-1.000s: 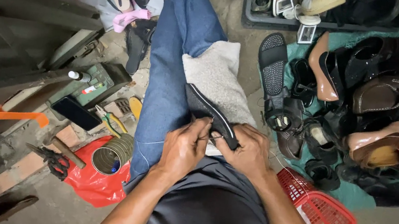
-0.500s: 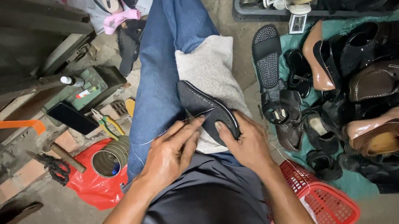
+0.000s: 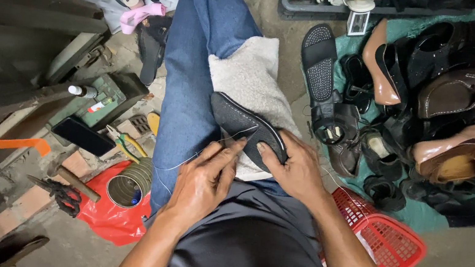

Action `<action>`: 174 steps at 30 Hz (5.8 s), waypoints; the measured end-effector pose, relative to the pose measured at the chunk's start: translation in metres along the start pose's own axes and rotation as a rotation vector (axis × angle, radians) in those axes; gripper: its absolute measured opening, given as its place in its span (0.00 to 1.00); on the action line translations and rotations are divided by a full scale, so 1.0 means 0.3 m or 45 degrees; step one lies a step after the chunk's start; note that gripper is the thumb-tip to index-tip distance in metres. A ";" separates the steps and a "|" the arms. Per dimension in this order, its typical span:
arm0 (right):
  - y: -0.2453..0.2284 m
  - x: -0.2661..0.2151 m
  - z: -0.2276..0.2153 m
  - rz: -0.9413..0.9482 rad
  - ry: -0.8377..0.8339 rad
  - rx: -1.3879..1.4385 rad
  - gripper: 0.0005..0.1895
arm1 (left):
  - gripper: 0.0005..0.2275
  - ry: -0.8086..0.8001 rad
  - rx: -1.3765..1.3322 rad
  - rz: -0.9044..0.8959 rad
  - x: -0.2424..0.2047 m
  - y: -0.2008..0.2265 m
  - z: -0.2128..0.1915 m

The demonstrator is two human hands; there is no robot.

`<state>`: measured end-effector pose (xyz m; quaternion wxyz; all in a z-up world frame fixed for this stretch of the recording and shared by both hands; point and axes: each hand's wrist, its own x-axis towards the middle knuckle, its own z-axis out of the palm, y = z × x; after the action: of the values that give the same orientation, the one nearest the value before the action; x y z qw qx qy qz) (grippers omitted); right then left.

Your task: Hand-stitching the sole of a shoe using a needle and thread while sitting on the floor.

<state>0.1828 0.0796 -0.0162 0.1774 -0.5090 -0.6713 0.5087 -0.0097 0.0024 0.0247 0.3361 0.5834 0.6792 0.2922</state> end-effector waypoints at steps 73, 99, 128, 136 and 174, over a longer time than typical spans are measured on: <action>-0.209 0.058 0.000 -0.222 -0.369 -0.108 0.20 | 0.12 -0.075 0.242 0.235 0.038 -0.111 -0.148; -0.102 -0.072 0.056 -0.291 -0.261 1.090 0.07 | 0.02 0.333 -0.432 -0.436 -0.112 -0.168 -0.078; -0.064 0.008 0.088 -0.688 0.297 -0.453 0.22 | 0.12 0.473 0.543 0.055 0.024 -0.094 0.011; -0.054 0.002 0.082 -0.625 0.302 -0.395 0.24 | 0.02 0.422 0.368 0.062 0.065 -0.097 0.065; -0.030 0.022 0.070 -0.449 0.156 -0.302 0.22 | 0.10 0.325 0.346 -0.122 -0.044 -0.161 -0.047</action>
<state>0.1596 0.0751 -0.0191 0.2430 -0.4310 -0.7930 0.3555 -0.0485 -0.0180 -0.0035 0.1788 0.5487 0.7765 0.2530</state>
